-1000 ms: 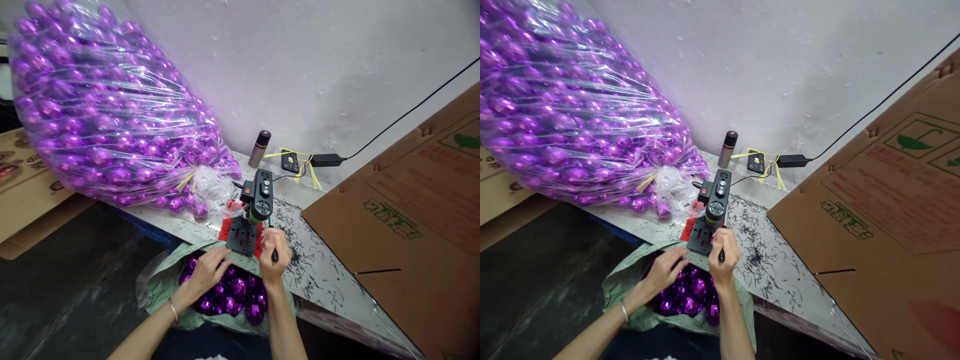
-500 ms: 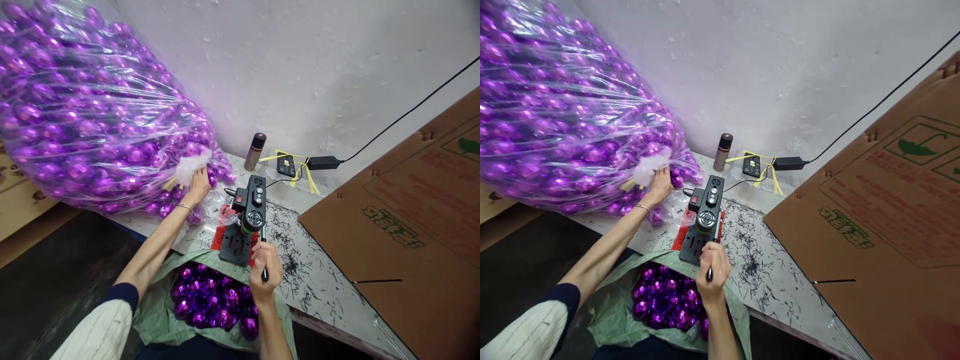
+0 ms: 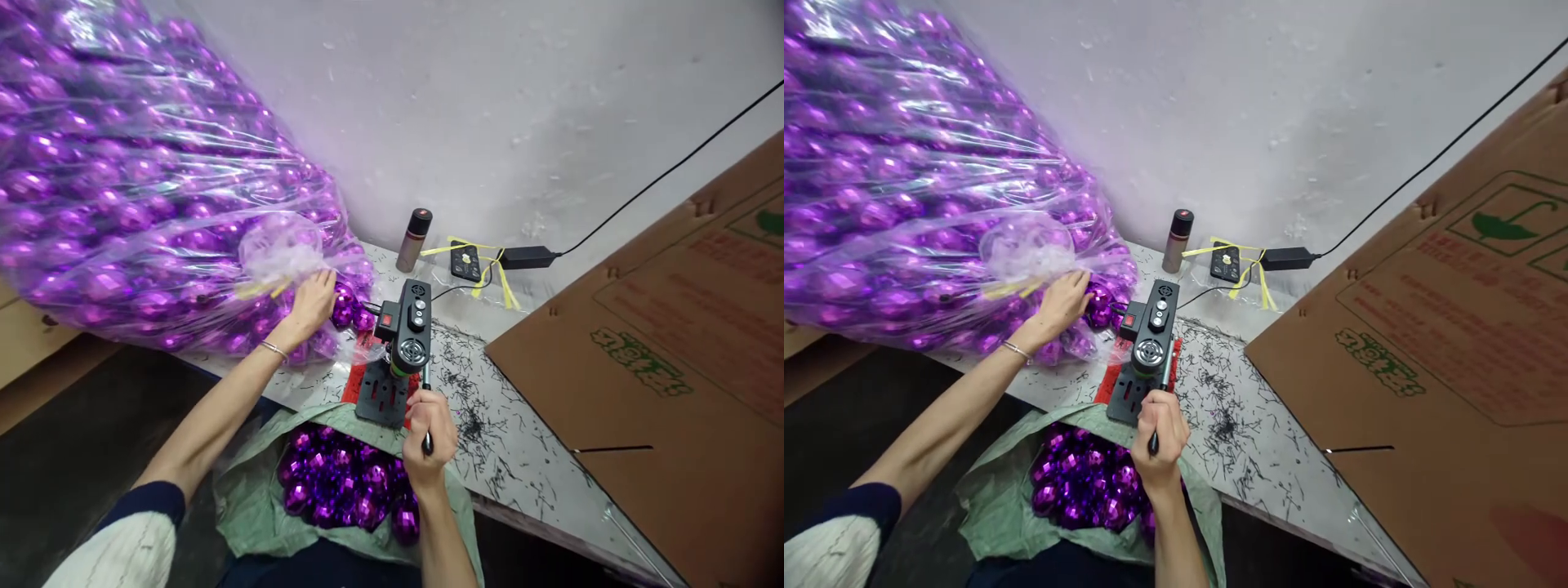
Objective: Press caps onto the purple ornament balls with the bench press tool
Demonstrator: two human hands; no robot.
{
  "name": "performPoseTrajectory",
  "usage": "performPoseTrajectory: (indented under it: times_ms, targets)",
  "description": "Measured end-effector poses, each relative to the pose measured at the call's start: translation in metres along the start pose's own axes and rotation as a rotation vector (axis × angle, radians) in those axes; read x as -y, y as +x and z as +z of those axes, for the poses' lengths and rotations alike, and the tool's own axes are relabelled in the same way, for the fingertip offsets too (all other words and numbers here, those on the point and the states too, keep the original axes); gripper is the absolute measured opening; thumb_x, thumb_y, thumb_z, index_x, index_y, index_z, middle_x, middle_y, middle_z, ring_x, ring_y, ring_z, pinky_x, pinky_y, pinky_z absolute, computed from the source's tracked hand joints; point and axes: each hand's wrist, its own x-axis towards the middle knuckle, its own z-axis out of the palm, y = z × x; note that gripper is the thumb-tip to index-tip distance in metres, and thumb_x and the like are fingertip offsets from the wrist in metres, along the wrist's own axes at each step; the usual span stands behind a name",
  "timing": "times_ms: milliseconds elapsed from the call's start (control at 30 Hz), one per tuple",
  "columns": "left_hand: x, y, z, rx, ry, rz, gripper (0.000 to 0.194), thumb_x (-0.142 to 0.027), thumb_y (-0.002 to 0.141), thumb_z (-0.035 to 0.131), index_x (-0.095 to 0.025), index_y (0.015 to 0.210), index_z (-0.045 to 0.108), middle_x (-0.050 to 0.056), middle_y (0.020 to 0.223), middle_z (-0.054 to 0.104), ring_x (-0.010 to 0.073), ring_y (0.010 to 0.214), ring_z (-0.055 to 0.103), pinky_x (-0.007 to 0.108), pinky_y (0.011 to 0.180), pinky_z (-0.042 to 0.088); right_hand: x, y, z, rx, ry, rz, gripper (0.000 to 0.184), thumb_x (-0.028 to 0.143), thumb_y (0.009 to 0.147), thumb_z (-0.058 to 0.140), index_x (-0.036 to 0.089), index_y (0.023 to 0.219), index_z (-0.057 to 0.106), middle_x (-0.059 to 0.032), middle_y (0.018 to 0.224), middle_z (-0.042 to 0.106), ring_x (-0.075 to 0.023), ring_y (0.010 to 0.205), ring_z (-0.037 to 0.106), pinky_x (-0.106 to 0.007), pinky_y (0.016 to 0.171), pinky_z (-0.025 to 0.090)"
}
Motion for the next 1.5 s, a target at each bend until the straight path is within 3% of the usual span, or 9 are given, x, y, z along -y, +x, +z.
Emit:
performPoseTrajectory:
  times_ms: [167,367,467,567,767,933,1100,1333,1500]
  targets:
    - [-0.026,-0.017,0.001,0.214,0.032,0.036,0.024,-0.025,0.1,0.053,-0.011,0.109,0.07,0.019,0.109,0.072,0.031,0.107,0.069,0.038,0.092,0.053,0.0,0.001,0.0,-0.008,0.002,-0.001,0.029,0.001,0.093,0.044,0.022,0.073,0.05,0.0016,0.069,0.055,-0.0119,0.067,0.059,-0.024,0.06,0.045]
    - [-0.042,-0.017,0.005,0.311,-0.068,-0.109,0.033,-0.037,0.101,0.054,-0.012,0.122,0.063,0.02,0.115,0.073,0.0344,0.109,0.07,0.038,0.087,0.052,0.001,0.002,0.0,-0.009,-0.004,-0.01,0.029,0.001,0.092,0.044,0.022,0.073,0.05,0.001,0.07,0.056,-0.0122,0.067,0.059,-0.025,0.06,0.046]
    - [-0.041,-0.021,0.013,0.45,-0.11,-0.138,0.037,-0.048,0.093,0.066,-0.014,0.107,0.069,0.019,0.102,0.076,0.0357,0.102,0.073,0.038,0.085,0.053,0.001,0.001,0.0,-0.009,-0.007,-0.007,0.03,0.001,0.092,0.044,0.022,0.072,0.05,0.001,0.07,0.056,-0.0122,0.067,0.059,-0.025,0.06,0.046]
    - [-0.039,-0.026,0.02,0.492,-0.158,-0.107,0.033,-0.043,0.081,0.08,-0.018,0.103,0.071,0.014,0.099,0.078,0.0335,0.101,0.074,0.035,0.086,0.053,0.0,0.0,0.001,-0.001,-0.003,0.002,0.029,0.002,0.093,0.044,0.022,0.073,0.05,0.0004,0.071,0.057,-0.0124,0.068,0.059,-0.025,0.061,0.046]
    - [-0.035,-0.037,0.019,0.368,-0.363,-0.102,0.055,-0.035,0.087,0.072,-0.017,0.137,0.059,0.016,0.134,0.068,0.0323,0.123,0.065,0.041,0.103,0.05,-0.002,-0.003,0.0,0.005,-0.007,0.013,0.028,0.005,0.095,0.044,0.022,0.073,0.052,-0.0002,0.071,0.058,-0.0138,0.069,0.06,-0.027,0.062,0.047]
    - [-0.024,-0.076,0.006,0.103,-1.247,-0.345,0.066,-0.049,0.085,0.071,-0.019,0.142,0.056,0.012,0.135,0.067,0.0274,0.115,0.068,0.038,0.093,0.059,-0.001,-0.002,0.001,0.005,-0.009,0.01,0.029,0.004,0.095,0.044,0.022,0.073,0.051,-0.0001,0.072,0.057,-0.0132,0.069,0.06,-0.027,0.062,0.046]
    - [-0.043,-0.134,0.014,0.132,-1.743,-0.623,0.055,-0.056,0.087,0.068,-0.022,0.13,0.062,0.009,0.117,0.075,0.0223,0.097,0.074,0.035,0.083,0.062,-0.001,-0.001,0.002,-0.026,-0.009,0.018,0.029,0.006,0.096,0.046,0.022,0.071,0.05,0.0008,0.07,0.058,-0.0135,0.067,0.06,-0.028,0.062,0.047]
    - [-0.091,-0.165,0.061,0.138,-1.761,-0.766,0.069,-0.056,0.073,0.084,-0.02,0.127,0.061,0.011,0.115,0.076,0.0245,0.102,0.074,0.038,0.09,0.061,0.003,0.018,0.0,-0.042,0.007,0.098,0.032,0.015,0.1,0.045,0.022,0.07,0.051,0.0005,0.067,0.057,-0.0136,0.064,0.058,-0.03,0.061,0.044]
    - [-0.112,-0.16,0.078,0.108,-1.588,-0.572,0.066,-0.048,0.07,0.087,-0.018,0.124,0.062,0.012,0.121,0.075,0.0269,0.115,0.07,0.042,0.105,0.053,0.007,0.03,-0.001,-0.032,0.003,0.151,0.032,0.017,0.102,0.046,0.022,0.07,0.049,0.0018,0.066,0.054,-0.012,0.063,0.056,-0.029,0.063,0.044]
